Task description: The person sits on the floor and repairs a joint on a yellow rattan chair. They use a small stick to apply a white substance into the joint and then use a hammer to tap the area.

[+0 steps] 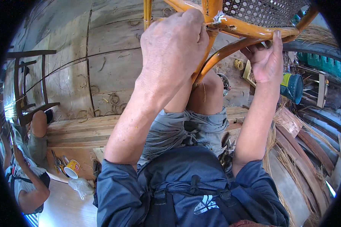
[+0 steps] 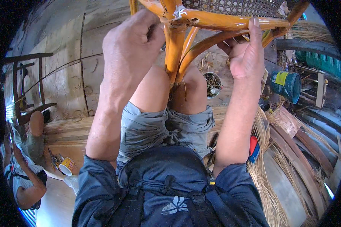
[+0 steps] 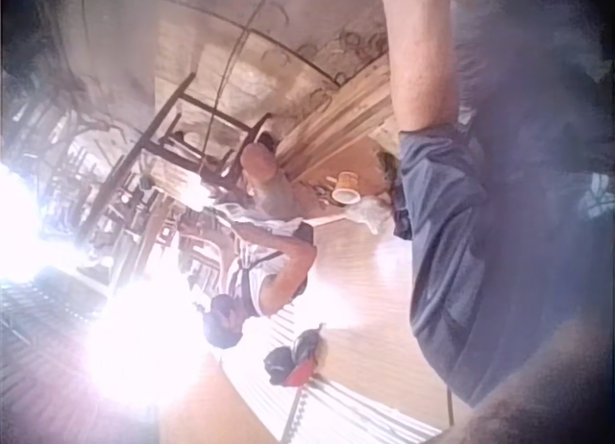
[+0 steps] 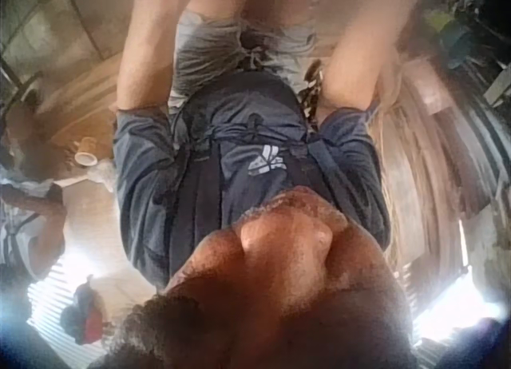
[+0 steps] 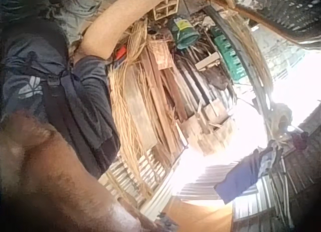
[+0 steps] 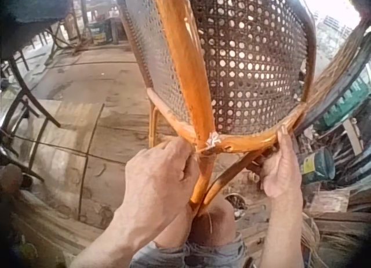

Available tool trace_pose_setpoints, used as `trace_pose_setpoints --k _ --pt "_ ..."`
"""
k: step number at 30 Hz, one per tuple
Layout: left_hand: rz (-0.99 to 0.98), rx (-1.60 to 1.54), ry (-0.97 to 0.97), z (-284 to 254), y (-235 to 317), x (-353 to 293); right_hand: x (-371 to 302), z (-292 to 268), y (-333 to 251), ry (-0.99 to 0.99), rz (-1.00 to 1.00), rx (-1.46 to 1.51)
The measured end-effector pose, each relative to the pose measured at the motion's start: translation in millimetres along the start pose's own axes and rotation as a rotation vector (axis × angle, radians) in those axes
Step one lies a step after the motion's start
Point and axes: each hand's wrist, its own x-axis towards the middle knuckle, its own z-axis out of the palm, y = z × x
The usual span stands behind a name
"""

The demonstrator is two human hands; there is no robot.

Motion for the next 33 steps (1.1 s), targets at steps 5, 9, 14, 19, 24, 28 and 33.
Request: trace_pose_setpoints --k 5,9,14,19,24,28,33 --pt "-0.035 -0.048 0.019 3.1 2.1 -6.5 0.1 -3.5 0.1 -0.016 -0.014 0.002" --pt "-0.056 -0.049 0.029 7.0 1.1 -10.9 1.3 -2.1 0.2 -0.034 -0.004 0.021" --pt "-0.186 -0.149 -0.031 -0.9 4.3 -18.9 -2.9 2.3 -3.6 -0.015 -0.001 0.003" --pt "-0.3 -0.304 -0.097 9.6 14.7 -47.1 -6.6 6.7 -0.9 -0.003 0.043 0.019" --pt "-0.305 -0.39 -0.213 11.8 22.9 -67.8 -2.3 -0.2 -0.3 0.011 0.091 0.004" --pt "-0.259 -0.414 -0.188 13.0 22.1 -71.8 -0.8 1.0 -1.0 0.012 0.076 -0.019" --pt "-0.155 -0.321 -0.002 2.6 11.1 -47.4 -1.5 -0.7 -2.4 0.018 0.081 -0.049"
